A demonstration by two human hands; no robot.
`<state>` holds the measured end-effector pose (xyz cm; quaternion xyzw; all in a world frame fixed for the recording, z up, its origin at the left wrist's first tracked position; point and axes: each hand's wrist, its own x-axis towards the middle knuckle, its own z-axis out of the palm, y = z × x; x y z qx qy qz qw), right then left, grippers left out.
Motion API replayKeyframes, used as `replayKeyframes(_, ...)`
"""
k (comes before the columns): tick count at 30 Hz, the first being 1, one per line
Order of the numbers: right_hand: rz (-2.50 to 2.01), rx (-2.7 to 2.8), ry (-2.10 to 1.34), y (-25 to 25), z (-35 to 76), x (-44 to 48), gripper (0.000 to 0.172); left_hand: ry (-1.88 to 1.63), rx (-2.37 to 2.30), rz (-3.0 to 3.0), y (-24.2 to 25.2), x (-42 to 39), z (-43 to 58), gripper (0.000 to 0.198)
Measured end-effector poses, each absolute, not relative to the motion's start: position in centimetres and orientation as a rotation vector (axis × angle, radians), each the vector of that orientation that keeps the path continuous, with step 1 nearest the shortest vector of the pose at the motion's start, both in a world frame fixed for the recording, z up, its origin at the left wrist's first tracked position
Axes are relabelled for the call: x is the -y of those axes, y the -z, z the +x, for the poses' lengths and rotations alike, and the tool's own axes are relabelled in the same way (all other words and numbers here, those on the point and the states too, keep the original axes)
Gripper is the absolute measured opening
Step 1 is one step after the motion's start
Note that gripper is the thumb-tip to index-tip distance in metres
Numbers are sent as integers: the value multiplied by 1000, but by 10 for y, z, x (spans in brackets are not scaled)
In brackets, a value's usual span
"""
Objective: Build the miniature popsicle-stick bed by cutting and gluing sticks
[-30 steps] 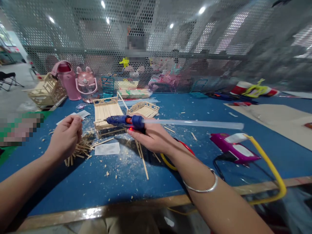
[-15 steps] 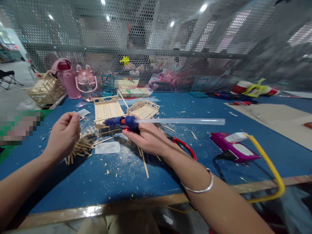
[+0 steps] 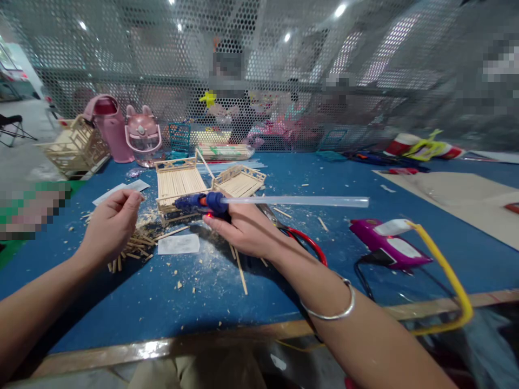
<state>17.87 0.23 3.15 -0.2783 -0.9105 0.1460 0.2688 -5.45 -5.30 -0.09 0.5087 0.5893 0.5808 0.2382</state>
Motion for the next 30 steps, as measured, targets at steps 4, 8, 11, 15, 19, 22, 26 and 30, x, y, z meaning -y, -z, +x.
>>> replayKeyframes(4,-770,2471,-385,-32,179,-2,34,-1548,-1647,1430,1,53,-55,22)
replayKeyframes(8,-744,2472,-389,-32,178,-3,33,-1539,-1660,1422,0,53,-54,22)
replayKeyframes(11,-746,2475,-387,-32,178,-3,32,-1542,-1654,1424,0,53,-54,23)
replayKeyframes(15,-785,2482,-378,-31,178,-4,34,-1535,-1656,1427,0,52,-54,23)
replayKeyframes(19,-809,2500,-378,-31,179,-5,35,-1540,-1650,1421,0,53,-54,24)
replayKeyframes(22,-817,2506,-364,-32,181,-5,34,-1549,-1633,1417,0,53,-55,24)
replayKeyframes(26,-774,2475,-373,-34,182,-4,33,-1545,-1644,1422,0,54,-55,25)
replayKeyframes(30,-779,2462,-376,-32,179,-4,34,-1522,-1727,1425,-2,54,-54,28)
